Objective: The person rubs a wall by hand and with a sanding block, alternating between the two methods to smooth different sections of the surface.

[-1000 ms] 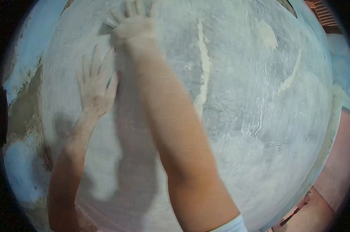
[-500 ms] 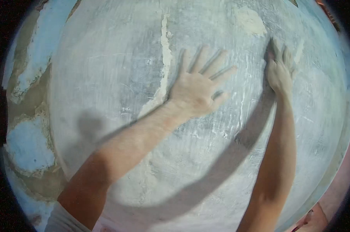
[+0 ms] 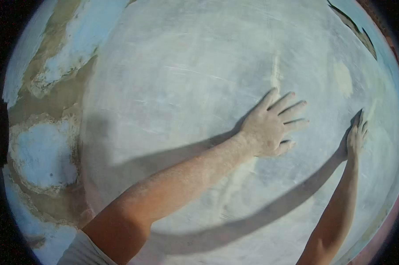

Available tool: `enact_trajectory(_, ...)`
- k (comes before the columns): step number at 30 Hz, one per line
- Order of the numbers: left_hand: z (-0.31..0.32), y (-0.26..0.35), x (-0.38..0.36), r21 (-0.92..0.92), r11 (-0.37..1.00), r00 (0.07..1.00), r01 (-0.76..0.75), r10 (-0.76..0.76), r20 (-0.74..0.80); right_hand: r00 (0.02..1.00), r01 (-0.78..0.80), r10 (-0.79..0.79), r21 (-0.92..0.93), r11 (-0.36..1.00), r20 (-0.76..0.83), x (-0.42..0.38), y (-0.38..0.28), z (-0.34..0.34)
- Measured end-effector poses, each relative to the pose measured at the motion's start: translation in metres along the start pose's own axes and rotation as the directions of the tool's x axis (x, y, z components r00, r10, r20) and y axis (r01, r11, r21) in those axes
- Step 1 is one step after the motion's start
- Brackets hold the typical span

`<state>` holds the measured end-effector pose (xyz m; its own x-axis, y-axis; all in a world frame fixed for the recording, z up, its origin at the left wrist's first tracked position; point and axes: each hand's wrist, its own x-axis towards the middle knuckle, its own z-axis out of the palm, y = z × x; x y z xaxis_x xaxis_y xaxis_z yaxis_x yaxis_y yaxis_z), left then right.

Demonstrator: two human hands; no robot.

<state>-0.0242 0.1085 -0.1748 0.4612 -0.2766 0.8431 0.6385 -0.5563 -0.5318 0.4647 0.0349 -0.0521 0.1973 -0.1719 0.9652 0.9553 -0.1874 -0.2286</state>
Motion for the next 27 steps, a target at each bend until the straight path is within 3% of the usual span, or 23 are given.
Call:
enact_trajectory(3,-0.033,-0.077,-0.032,0.082,0.991,0.995,0.101,-0.101,-0.008,0.993,0.115,-0.114,0.127,0.985,-0.019,0.041,-0.125,0.028)
enact_trajectory(4,-0.046,-0.074,-0.051,0.033,0.996,0.995,0.086,-0.084,-0.058,0.992,0.125,-0.125,0.012,0.992,-0.034,0.027,-0.128,-0.001)
enact_trajectory(6,-0.063,-0.135,-0.079,0.072,0.984,0.984,0.163,-0.156,-0.091,0.988,0.155,-0.155,-0.114,0.981,0.008,0.046,-0.232,0.014)
enact_trajectory(11,-0.125,-0.235,-0.161,0.190,0.931,0.948,0.312,-0.291,-0.131,0.968,0.246,-0.248,-0.058,0.968,-0.035,0.014,-0.462,0.012)
enact_trajectory(14,-0.160,-0.295,-0.219,0.192,0.893,0.913,0.408,-0.391,-0.119,0.924,0.377,-0.377,-0.018,0.926,-0.060,-0.010,-0.588,0.012)
enact_trajectory(20,-0.203,-0.353,-0.313,0.216,0.826,0.853,0.521,-0.508,-0.115,0.808,0.589,-0.586,0.061,0.806,-0.063,-0.059,-0.757,0.010)
enact_trajectory(21,-0.204,-0.355,-0.320,0.197,0.842,0.865,0.502,-0.487,-0.119,0.776,0.619,-0.610,0.009,0.785,-0.158,-0.069,-0.779,0.025)
enact_trajectory(22,-0.206,-0.356,-0.326,0.181,0.857,0.875,0.483,-0.468,-0.122,0.733,0.663,-0.665,0.068,0.746,0.143,-0.103,-0.801,-0.036)
enact_trajectory(24,-0.208,-0.353,-0.326,0.187,0.859,0.879,0.477,-0.461,-0.122,0.683,0.724,-0.729,0.085,0.685,0.052,-0.115,-0.842,-0.008)
enact_trajectory(26,-0.207,-0.352,-0.324,0.212,0.837,0.863,0.505,-0.487,-0.133,0.642,0.712,-0.756,0.266,0.649,0.127,-0.152,-0.864,-0.032)
enact_trajectory(27,-0.206,-0.350,-0.324,0.222,0.830,0.859,0.512,-0.495,-0.132,0.720,0.684,-0.693,0.123,0.719,0.046,-0.165,-0.889,0.023)
